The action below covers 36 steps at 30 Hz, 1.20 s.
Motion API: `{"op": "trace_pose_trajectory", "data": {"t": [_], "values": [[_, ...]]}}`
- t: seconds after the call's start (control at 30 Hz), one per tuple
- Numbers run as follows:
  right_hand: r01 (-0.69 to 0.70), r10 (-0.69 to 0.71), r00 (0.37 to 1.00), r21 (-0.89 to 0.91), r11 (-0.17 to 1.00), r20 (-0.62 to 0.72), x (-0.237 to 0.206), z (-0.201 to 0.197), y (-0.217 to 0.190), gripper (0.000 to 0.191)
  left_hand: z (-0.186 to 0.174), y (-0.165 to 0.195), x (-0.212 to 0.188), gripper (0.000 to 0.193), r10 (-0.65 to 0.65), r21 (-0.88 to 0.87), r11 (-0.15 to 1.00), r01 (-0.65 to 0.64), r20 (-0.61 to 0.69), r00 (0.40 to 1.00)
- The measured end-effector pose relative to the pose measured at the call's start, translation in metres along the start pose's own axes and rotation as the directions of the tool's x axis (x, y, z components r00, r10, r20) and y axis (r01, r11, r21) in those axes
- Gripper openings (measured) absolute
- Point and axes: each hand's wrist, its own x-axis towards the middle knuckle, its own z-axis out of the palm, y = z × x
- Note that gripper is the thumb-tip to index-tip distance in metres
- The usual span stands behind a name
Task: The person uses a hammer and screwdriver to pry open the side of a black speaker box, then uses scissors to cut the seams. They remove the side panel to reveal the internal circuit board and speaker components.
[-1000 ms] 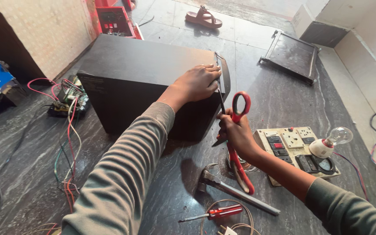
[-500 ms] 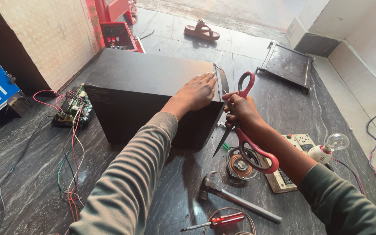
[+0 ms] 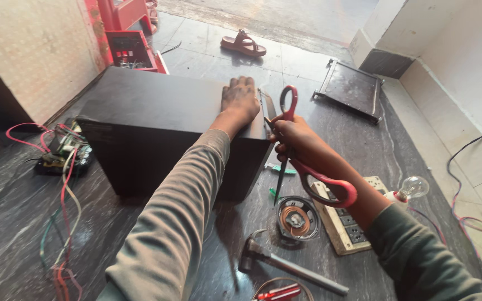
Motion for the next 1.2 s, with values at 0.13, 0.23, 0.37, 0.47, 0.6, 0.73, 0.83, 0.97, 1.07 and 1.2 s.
{"op": "trace_pose_trajectory", "data": {"t": [0.13, 0.23, 0.37, 0.47, 0.6, 0.73, 0.83, 0.97, 1.07, 1.2], "values": [[0.048, -0.050, 0.997, 0.038, 0.998, 0.055, 0.029, -0.004, -0.003, 0.017, 0.011, -0.005, 0.029, 0.053, 0.009, 0.027, 1.000, -0.011, 0.052, 0.999], [-0.008, -0.008, 0.993, 0.142, 0.990, 0.115, 0.053, -0.011, -0.007, 0.015, 0.012, -0.008, 0.035, 0.051, -0.028, 0.030, 0.999, 0.025, 0.116, 0.993], [-0.083, 0.069, 0.994, 0.162, 0.983, 0.089, 0.076, -0.021, -0.015, 0.014, 0.004, -0.008, 0.027, 0.052, 0.007, -0.006, 1.000, -0.006, 0.123, 0.992], [-0.015, 0.005, 0.989, 0.066, 0.998, 0.149, 0.080, -0.028, -0.022, 0.012, -0.003, -0.004, 0.013, 0.051, 0.063, -0.044, 0.997, -0.058, 0.129, 0.990], [-0.069, 0.063, 0.994, 0.066, 0.995, 0.093, 0.075, -0.030, -0.023, 0.010, -0.006, 0.006, -0.009, 0.049, 0.105, -0.044, 0.994, -0.100, 0.143, 0.984], [-0.001, 0.004, 0.989, -0.024, 1.000, 0.147, 0.065, -0.022, -0.026, 0.007, -0.013, 0.009, -0.023, 0.046, 0.152, -0.013, 0.988, -0.151, 0.128, 0.980], [0.053, -0.026, 0.996, -0.337, 0.940, 0.086, 0.055, -0.018, -0.035, 0.012, -0.018, 0.010, -0.030, 0.044, 0.176, -0.023, 0.984, -0.175, 0.096, 0.980], [0.067, -0.006, 0.991, -0.453, 0.889, 0.136, 0.041, -0.028, -0.043, 0.016, -0.020, 0.009, -0.033, 0.041, 0.209, -0.098, 0.975, -0.198, 0.120, 0.970], [0.080, -0.038, 0.981, -0.217, 0.973, 0.190, 0.041, -0.036, -0.035, 0.018, -0.018, 0.008, -0.032, 0.040, 0.224, -0.075, 0.974, -0.215, 0.143, 0.964], [-0.040, 0.050, 0.987, -0.070, 0.997, 0.154, 0.063, -0.040, -0.019, 0.013, -0.014, 0.006, -0.029, 0.042, 0.250, -0.052, 0.968, -0.245, 0.150, 0.956]]}}
